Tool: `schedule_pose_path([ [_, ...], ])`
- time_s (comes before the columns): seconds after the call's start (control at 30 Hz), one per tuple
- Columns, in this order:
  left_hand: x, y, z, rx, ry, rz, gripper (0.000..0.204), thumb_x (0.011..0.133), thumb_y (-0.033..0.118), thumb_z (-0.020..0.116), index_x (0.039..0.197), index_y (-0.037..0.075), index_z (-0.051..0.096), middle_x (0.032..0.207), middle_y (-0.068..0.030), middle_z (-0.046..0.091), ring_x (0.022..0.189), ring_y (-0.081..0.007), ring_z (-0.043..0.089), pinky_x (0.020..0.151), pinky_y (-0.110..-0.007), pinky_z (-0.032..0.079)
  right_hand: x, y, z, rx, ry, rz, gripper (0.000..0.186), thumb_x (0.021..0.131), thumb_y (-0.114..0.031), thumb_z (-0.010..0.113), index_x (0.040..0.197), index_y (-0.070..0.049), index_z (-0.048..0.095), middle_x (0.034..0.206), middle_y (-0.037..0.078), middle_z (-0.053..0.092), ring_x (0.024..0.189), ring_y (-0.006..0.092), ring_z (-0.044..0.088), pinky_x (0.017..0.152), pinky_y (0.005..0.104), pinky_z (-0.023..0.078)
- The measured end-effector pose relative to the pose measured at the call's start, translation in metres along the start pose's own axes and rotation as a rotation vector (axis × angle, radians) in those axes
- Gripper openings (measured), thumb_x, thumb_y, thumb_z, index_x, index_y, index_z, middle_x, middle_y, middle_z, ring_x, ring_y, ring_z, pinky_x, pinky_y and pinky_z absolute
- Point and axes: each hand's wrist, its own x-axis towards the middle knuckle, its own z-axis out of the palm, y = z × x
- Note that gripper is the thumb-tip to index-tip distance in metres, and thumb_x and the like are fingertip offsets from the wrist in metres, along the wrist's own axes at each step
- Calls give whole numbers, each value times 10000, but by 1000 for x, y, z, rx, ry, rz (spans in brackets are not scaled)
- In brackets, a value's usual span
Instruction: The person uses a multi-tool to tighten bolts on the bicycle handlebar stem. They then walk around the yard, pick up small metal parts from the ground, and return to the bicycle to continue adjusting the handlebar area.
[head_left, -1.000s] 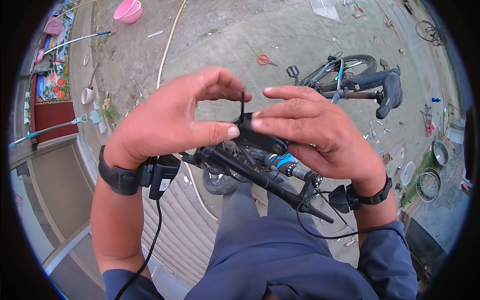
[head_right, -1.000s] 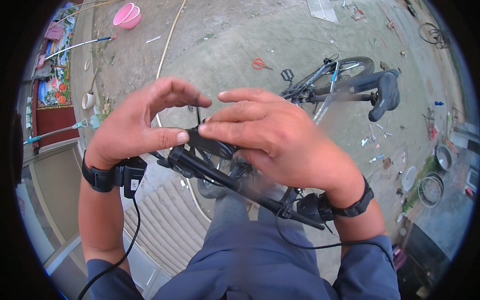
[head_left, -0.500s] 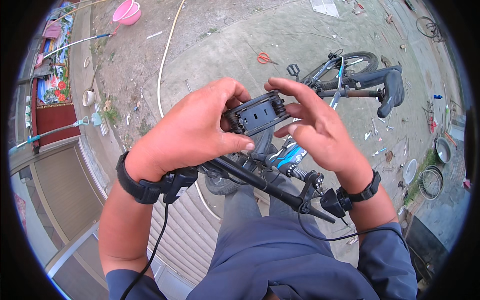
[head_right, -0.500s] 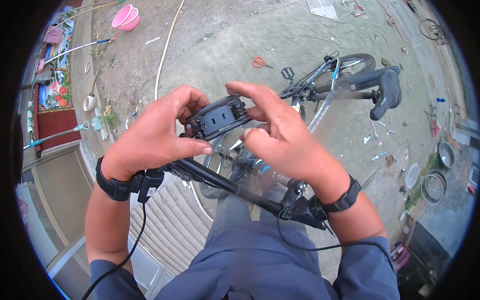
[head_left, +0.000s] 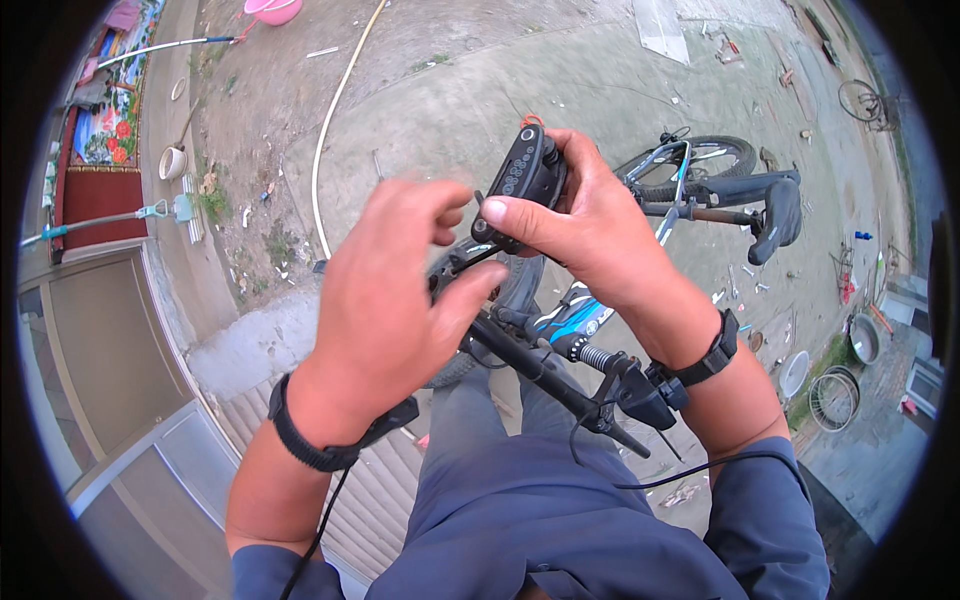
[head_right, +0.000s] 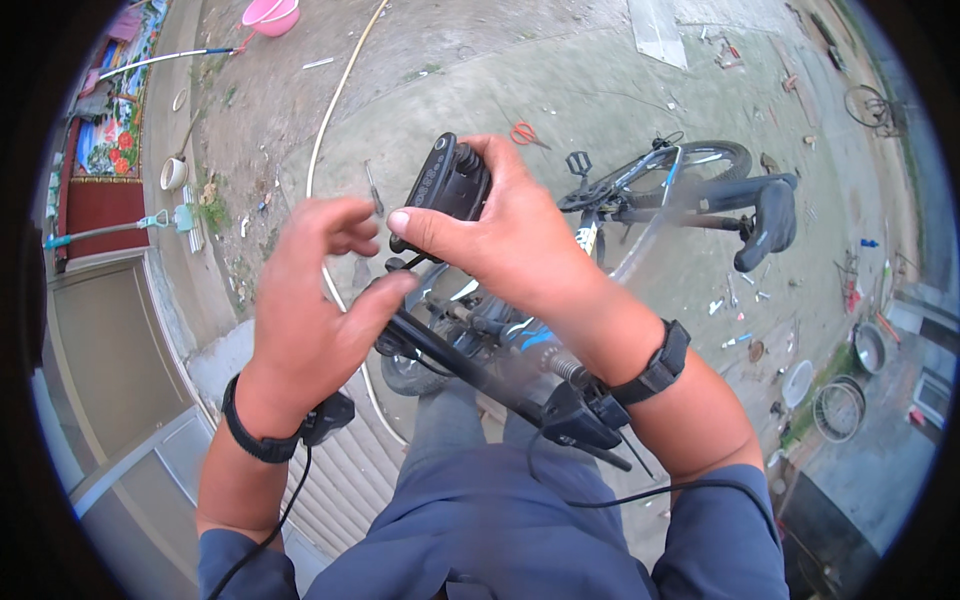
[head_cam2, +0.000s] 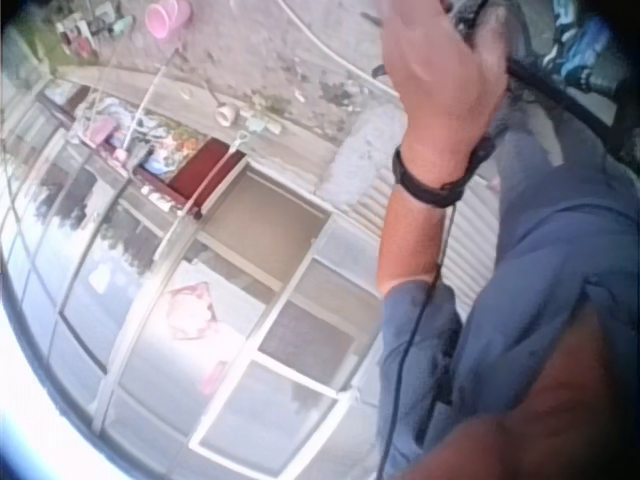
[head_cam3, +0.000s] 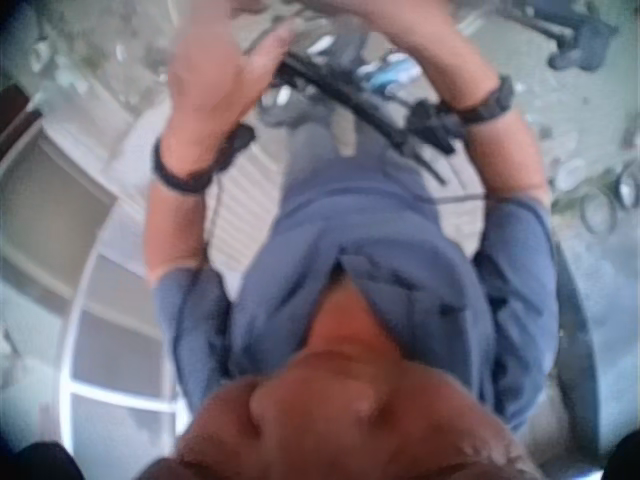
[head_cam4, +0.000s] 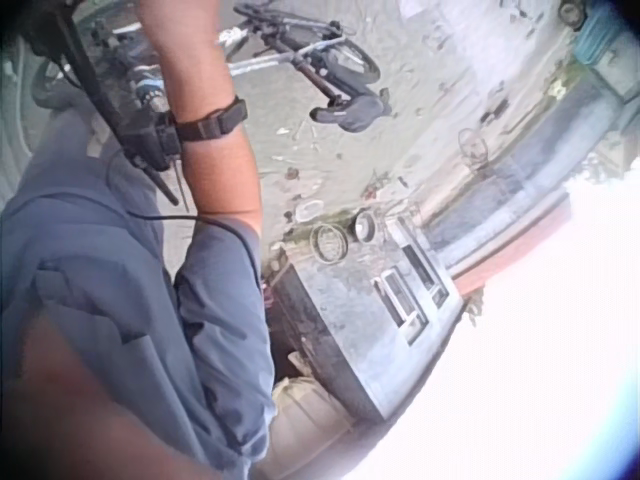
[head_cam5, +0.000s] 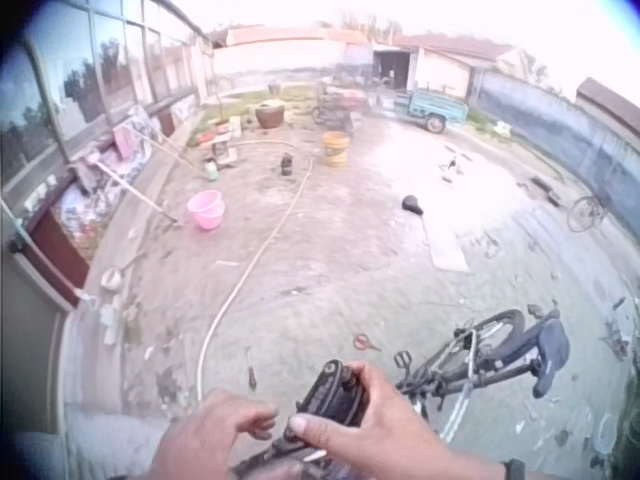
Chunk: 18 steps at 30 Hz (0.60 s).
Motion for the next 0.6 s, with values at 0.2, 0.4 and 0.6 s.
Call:
schedule_pose_path([
  [0.2,-77,-19,-15,-155,258,-92,364,862,-57,707,1190,3,562,911,-108,633,751,-168,633,683,-284,519,7,-23,-12,-91,-310,-156,735,776,-23,756,1434,-38,430,1107,82,629,1029,168,647,908,318,539],
  [0.4,-130,-32,1,-310,313,-323,276,921,-52,662,1173,-7,558,918,-87,630,754,-122,614,679,-258,511,3,-30,-13,-239,-489,-525,784,691,62,667,1426,-62,427,1124,122,614,1092,259,660,985,393,524],
  [0.6,-148,-41,5,-410,212,-460,283,963,-64,590,1229,-9,512,1043,-95,604,880,-129,620,765,-274,541,0,-26,-15,-140,-495,-457,881,658,72,646,1480,-89,370,1100,145,602,1112,325,654,1041,521,512],
])
